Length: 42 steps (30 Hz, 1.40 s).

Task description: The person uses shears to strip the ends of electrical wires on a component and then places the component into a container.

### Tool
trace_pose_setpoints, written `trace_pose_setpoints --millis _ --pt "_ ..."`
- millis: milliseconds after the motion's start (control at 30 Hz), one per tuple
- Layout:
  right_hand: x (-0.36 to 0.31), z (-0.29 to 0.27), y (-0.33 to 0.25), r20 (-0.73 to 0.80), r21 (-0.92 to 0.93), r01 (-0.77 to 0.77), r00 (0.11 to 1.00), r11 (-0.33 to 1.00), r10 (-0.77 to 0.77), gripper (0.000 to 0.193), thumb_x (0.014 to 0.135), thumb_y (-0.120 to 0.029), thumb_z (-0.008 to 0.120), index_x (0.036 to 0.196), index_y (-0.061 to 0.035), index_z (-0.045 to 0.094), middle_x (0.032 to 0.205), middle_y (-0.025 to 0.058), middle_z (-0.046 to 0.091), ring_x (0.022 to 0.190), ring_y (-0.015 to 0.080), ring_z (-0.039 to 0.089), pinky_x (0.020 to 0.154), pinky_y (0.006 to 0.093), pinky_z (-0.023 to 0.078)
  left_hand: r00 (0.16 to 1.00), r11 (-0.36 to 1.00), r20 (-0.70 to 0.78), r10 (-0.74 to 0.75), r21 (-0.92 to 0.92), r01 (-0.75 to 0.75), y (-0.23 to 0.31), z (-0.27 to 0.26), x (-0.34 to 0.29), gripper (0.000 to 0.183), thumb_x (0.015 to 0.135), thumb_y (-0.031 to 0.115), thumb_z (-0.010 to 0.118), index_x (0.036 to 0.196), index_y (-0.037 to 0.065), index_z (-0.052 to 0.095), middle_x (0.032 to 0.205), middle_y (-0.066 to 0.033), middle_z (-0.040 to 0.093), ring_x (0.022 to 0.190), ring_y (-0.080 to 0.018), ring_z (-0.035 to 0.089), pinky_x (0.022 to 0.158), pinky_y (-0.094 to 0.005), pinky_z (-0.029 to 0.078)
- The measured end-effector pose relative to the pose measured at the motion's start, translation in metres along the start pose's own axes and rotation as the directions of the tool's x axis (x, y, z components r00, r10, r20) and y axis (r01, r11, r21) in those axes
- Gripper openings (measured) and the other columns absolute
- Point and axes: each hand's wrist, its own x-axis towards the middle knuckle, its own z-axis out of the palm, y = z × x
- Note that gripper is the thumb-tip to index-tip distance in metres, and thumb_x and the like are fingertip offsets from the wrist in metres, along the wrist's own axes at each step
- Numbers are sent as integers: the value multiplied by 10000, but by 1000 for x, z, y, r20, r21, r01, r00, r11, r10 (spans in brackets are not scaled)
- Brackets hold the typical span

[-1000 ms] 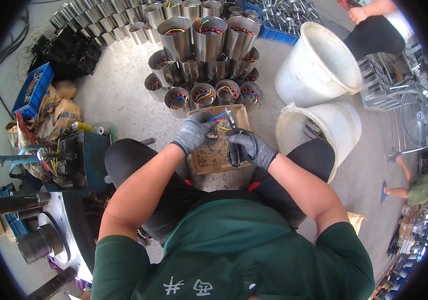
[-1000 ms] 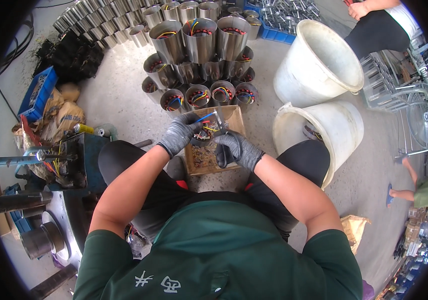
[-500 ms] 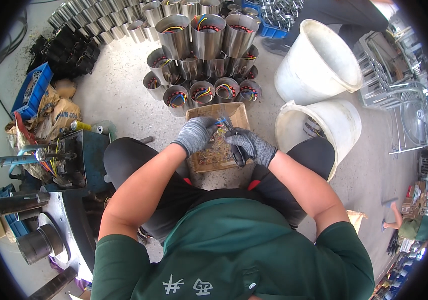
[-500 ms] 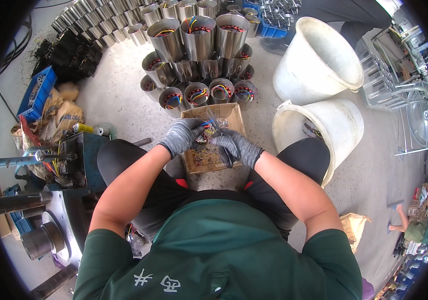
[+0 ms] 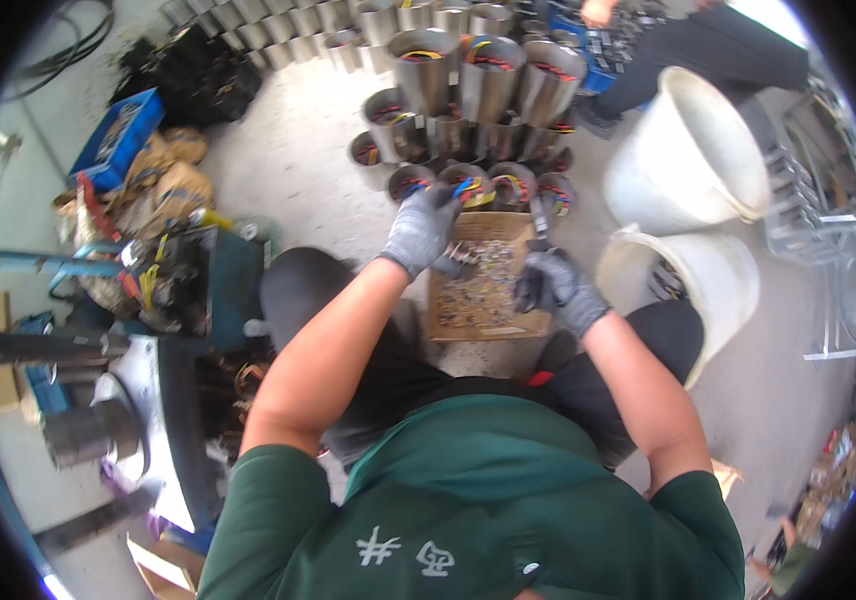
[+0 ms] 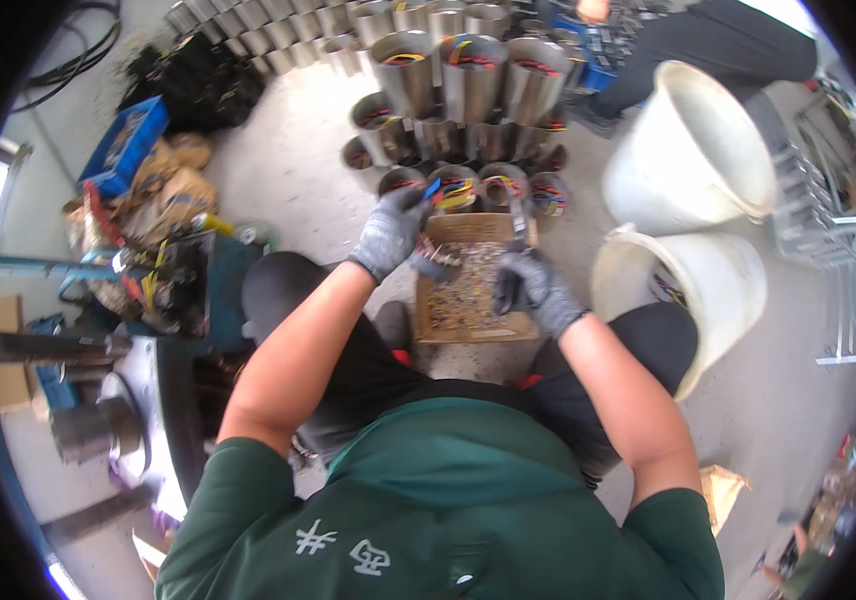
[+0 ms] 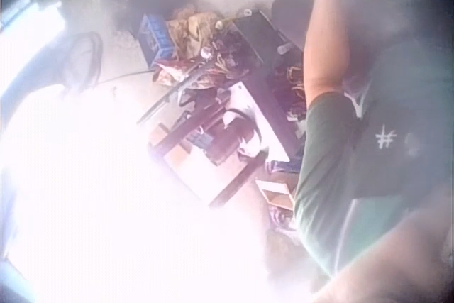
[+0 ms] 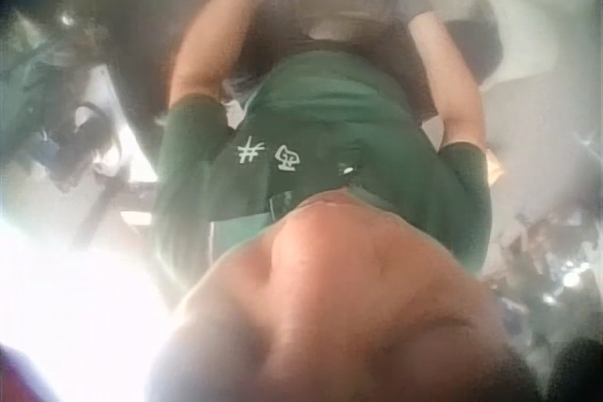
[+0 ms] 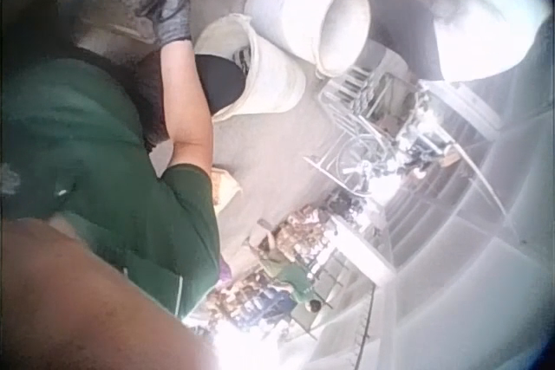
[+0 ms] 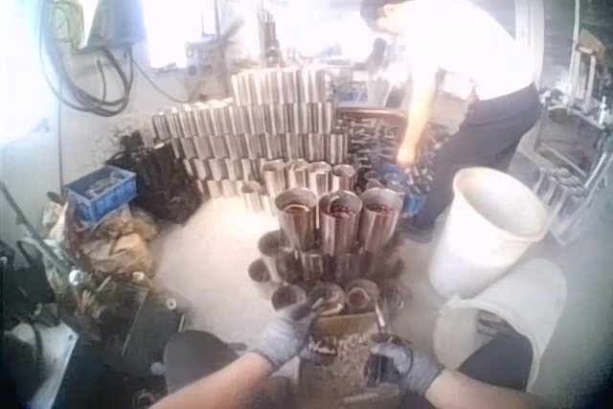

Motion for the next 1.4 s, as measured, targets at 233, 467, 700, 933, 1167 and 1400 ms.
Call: trace_pose_setpoints --millis 233,467,700,933,1167,1400 --pt "-13 -10 -41 30 -151 228 974 962 -226 259 882 -328 669 832 -99 559 586 47 562 481 170 554 448 304 439 766 821 -600 -233 -543 -176 54 -117 -20 199 977 174 570 1047 10 658 689 10 558 563 -65 461 526 -212 372" --pt "-23 6 -66 54 -68 232 972 970 -229 417 937 -276 625 1289 -63 562 783 -10 590 615 76 525 497 233 398 696 793 -584 -417 -608 -35 35 -188 -136 169 958 169 573 979 26 661 647 25 530 536 -57 437 496 -206 330" --pt "-30 7 -67 78 -13 252 965 968 -250 378 927 -244 634 1250 -58 570 829 25 573 723 108 548 597 232 439 261 498 -437 -861 -827 261 -63 -202 -287 136 915 174 592 811 95 630 668 6 556 574 -95 491 488 -275 384" --pt "-29 -5 -68 0 3 282 959 959 -282 376 914 -229 657 1227 -35 581 874 44 623 729 127 596 607 250 486 -204 66 -35 -978 -986 -151 -110 -149 -411 240 962 208 477 786 112 609 588 23 469 448 -129 341 412 -250 328" --pt "-29 7 -67 29 15 239 970 971 -240 379 924 -214 643 1254 -51 551 832 47 604 727 136 578 630 251 471 -23 139 -138 -990 -951 -277 -178 -146 -468 221 963 205 504 793 111 609 617 10 533 448 -137 365 417 -235 354" --pt "-24 9 -62 -24 -18 268 963 963 -268 413 904 -246 644 1256 -51 551 804 56 588 663 154 559 603 269 451 -61 162 -151 -987 -960 -230 -186 -170 -448 91 951 105 521 912 96 603 766 -23 633 636 -169 608 528 -248 508"
